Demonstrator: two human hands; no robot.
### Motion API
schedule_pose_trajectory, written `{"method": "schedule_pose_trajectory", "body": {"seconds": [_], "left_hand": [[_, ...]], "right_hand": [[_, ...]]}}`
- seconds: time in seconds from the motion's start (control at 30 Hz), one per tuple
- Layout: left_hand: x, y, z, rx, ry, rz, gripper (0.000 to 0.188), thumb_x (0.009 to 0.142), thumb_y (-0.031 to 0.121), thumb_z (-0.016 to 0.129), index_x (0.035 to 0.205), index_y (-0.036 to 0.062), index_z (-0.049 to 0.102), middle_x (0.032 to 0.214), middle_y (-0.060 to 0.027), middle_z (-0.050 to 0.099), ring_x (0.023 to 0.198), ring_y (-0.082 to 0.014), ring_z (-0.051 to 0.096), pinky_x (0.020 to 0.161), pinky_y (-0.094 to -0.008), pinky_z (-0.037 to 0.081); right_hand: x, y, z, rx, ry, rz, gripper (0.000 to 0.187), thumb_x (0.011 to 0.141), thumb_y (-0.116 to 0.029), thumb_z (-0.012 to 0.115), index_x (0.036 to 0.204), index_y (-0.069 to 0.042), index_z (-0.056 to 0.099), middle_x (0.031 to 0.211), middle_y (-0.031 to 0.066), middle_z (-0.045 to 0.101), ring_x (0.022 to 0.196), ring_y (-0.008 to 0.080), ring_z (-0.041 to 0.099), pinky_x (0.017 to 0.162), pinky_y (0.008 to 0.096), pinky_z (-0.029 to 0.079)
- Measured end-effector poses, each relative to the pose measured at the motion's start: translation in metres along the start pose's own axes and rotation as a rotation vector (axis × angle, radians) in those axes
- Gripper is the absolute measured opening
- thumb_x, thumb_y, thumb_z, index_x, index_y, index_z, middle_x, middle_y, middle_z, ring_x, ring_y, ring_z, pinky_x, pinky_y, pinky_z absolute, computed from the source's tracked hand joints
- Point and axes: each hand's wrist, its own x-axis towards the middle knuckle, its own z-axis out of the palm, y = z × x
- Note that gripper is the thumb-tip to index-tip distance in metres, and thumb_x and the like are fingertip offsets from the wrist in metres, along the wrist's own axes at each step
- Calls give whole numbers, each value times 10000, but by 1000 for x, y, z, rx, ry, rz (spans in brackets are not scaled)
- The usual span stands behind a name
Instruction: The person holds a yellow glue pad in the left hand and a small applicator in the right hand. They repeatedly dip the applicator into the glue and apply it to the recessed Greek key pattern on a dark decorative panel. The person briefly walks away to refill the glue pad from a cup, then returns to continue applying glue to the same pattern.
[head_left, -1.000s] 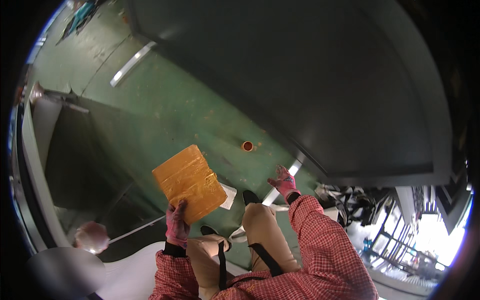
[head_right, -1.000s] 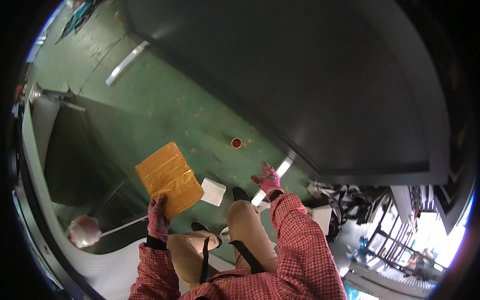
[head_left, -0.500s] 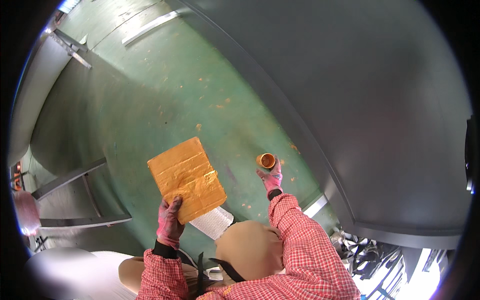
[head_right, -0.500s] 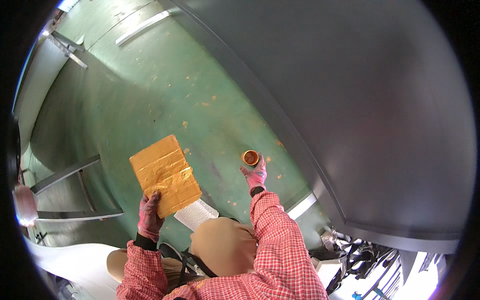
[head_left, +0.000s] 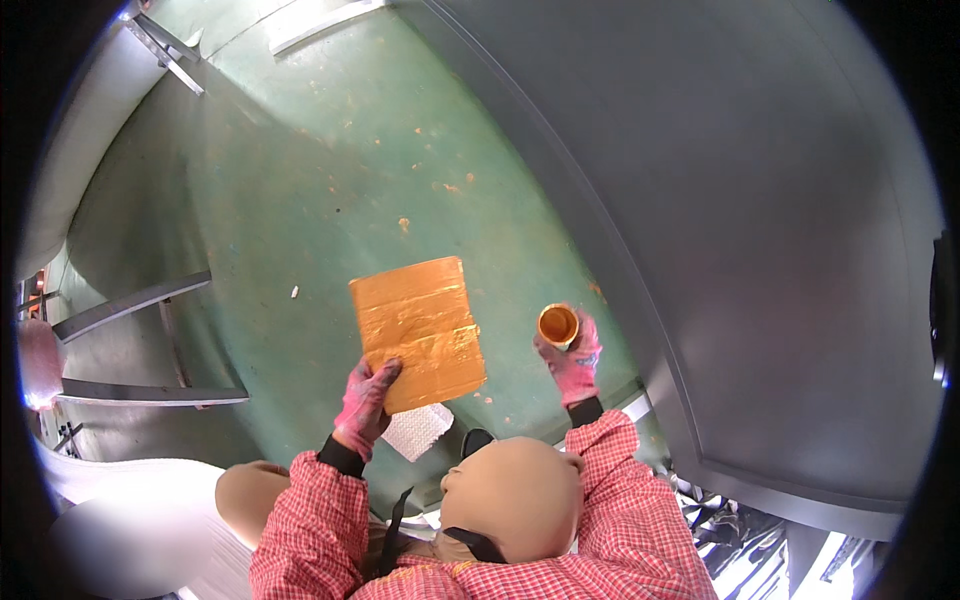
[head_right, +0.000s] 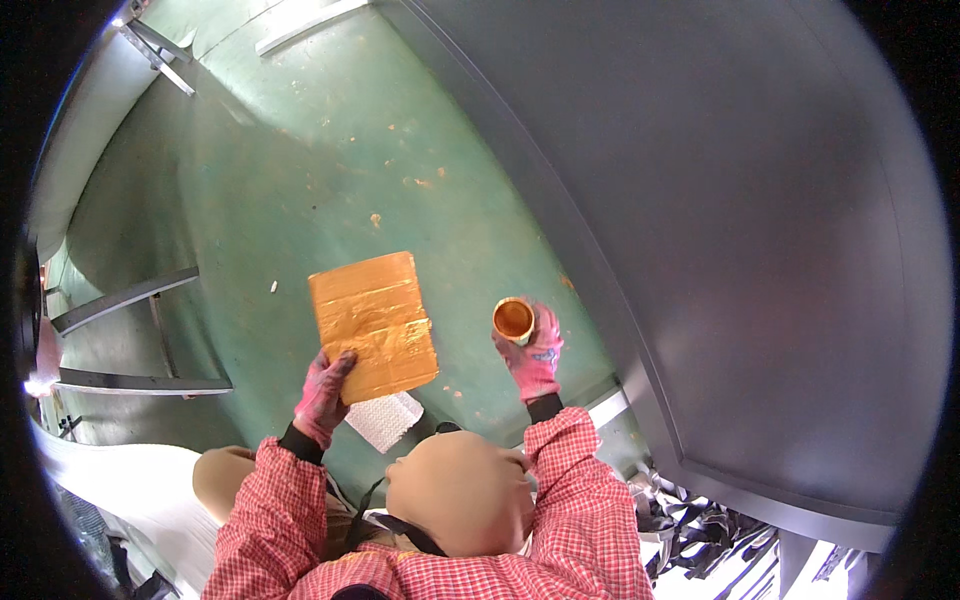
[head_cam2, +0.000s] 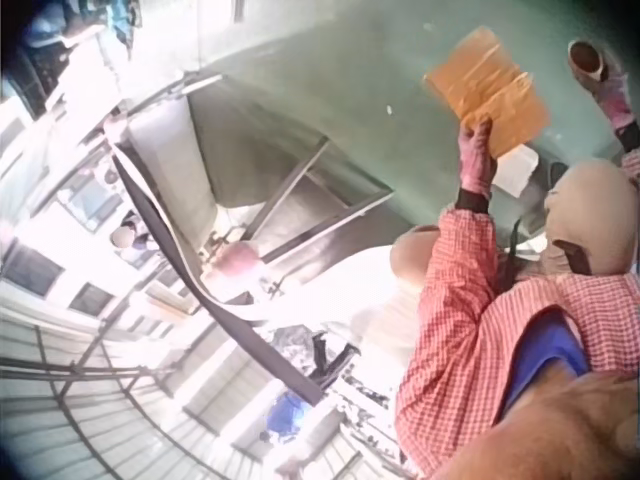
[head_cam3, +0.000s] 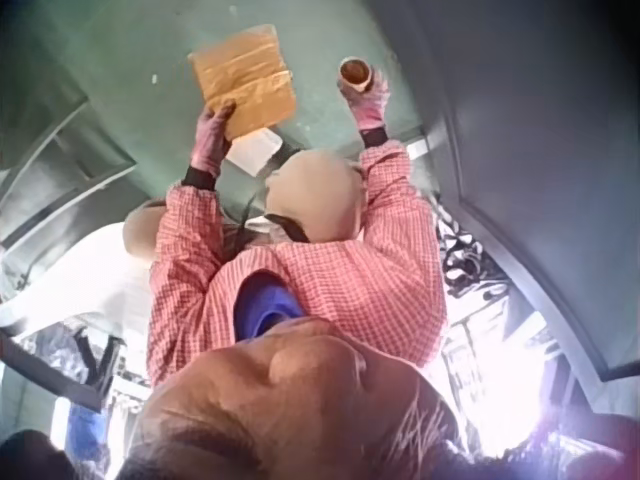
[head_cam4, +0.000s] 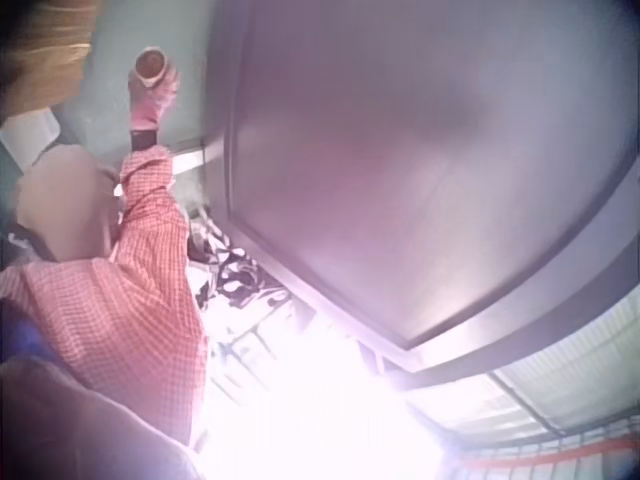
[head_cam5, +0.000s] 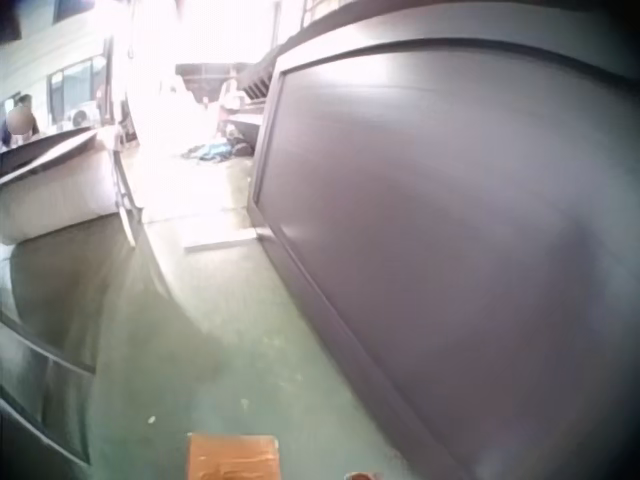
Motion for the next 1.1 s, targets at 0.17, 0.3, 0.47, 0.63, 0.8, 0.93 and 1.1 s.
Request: {"method": "schedule_pose_trajectory", "body": {"seconds": [0.17, 0.3, 0.47, 0.63, 0.8, 0.93, 1.1], "left_hand": [[21, -22, 10, 37, -96, -84, 438, 894, 182, 671, 1250, 21, 474, 1161, -96, 600, 1017, -218, 622, 857, -374, 541], [26, -29, 27, 59, -156, -190, 387, 922, 152, 632, 1259, 18, 498, 1164, -74, 613, 1040, -179, 603, 902, -336, 501], [35, -47, 34, 149, -209, -171, 399, 931, 149, 611, 1286, 17, 487, 1216, -74, 597, 1064, -159, 579, 939, -312, 458], [37, -55, 37, 112, -257, -165, 426, 922, 157, 625, 1294, 21, 468, 1217, -78, 595, 1086, -179, 586, 934, -339, 479], [37, -52, 41, 90, -260, -207, 415, 926, 140, 619, 1295, 22, 470, 1205, -66, 601, 1069, -167, 588, 922, -329, 480], [39, -56, 39, 91, -281, -199, 410, 926, 143, 621, 1291, 27, 476, 1196, -60, 605, 1060, -161, 588, 917, -329, 482], [36, -50, 45, 29, -329, -205, 385, 945, 108, 571, 1310, 19, 488, 1204, -49, 603, 1051, -140, 560, 937, -299, 442]], "right_hand": [[10, -72, -36, -253, -42, -230, 722, 532, -109, 843, 1190, -91, 547, 1118, 101, 585, 1029, 302, 583, 886, 395, 484], [3, -109, -52, -260, -98, -327, 788, 485, -92, 846, 1204, -131, 528, 1136, 76, 577, 1013, 303, 577, 858, 398, 482], [1, -132, -47, -452, -141, -461, 740, 461, -114, 836, 1154, -166, 580, 1081, 60, 549, 984, 284, 547, 826, 420, 436], [1, -149, -44, -579, -209, -468, 720, 455, -140, 829, 1139, -172, 610, 1027, 61, 538, 949, 284, 542, 804, 415, 438], [-1, -154, -40, -671, -243, -464, 711, 440, -138, 821, 1121, -166, 620, 1013, 60, 541, 943, 278, 544, 794, 411, 438], [-3, -158, -37, -691, -239, -499, 713, 434, -140, 815, 1120, -173, 624, 1020, 59, 540, 949, 278, 544, 808, 416, 433], [-4, -156, -37, -714, -226, -524, 709, 440, -133, 811, 1123, -177, 624, 1036, 57, 545, 972, 286, 544, 836, 423, 433]]}}
